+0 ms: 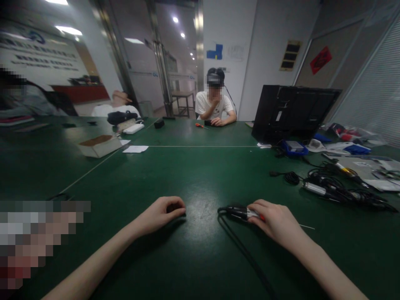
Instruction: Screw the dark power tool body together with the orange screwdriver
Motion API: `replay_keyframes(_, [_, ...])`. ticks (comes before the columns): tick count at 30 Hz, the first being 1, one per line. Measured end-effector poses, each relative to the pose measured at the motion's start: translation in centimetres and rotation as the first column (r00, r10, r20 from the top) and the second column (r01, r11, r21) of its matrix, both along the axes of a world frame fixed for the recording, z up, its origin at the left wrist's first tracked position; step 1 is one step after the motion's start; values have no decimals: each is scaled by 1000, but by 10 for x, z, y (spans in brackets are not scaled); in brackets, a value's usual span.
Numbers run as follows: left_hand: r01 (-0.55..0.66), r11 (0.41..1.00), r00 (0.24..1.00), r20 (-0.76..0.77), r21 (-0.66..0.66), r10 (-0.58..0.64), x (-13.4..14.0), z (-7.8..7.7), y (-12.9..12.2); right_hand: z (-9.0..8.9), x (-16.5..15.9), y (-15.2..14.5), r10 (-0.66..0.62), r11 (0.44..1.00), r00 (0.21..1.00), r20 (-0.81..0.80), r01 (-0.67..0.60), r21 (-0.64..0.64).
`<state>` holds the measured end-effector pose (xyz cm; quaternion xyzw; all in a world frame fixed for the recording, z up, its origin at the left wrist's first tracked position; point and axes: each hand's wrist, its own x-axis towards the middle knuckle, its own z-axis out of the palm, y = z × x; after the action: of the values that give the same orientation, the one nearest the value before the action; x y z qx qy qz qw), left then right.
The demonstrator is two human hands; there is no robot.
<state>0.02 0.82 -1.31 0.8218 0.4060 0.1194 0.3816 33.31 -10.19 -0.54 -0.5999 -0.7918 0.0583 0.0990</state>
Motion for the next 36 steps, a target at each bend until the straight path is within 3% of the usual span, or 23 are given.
replay_keyframes(7, [13, 1000, 999, 33, 9, -13, 0, 12, -6, 5, -87, 17, 163, 987, 984, 78, -163, -5])
replay_keyframes(12, [186, 980, 981, 73, -64, -182, -6, 20, -8, 5, -128, 28, 258, 966, 961, 94, -260, 4])
replay_keyframes(19, [240, 962, 971, 34, -128, -237, -10, 21, -3, 3, -156, 41, 339, 940, 939, 58, -340, 10])
replay_keyframes(25, [239, 948, 971, 73, -210, -229, -13, 17, 1, 7, -156, 45, 386, 923, 922, -26, -385, 25])
replay_keyframes(28, [232, 951, 973, 67, -205, -223, -14, 18, 2, 24, -146, 49, 389, 921, 916, -101, -386, 55])
replay_keyframes(32, [203, 956, 979, 26, -213, -202, -13, 19, 2, 65, -131, 56, 354, 933, 898, -260, -323, 156])
replay_keyframes(36, [199, 958, 980, 11, -205, -201, -13, 19, 3, 107, -128, 53, 353, 929, 689, -633, -179, 323])
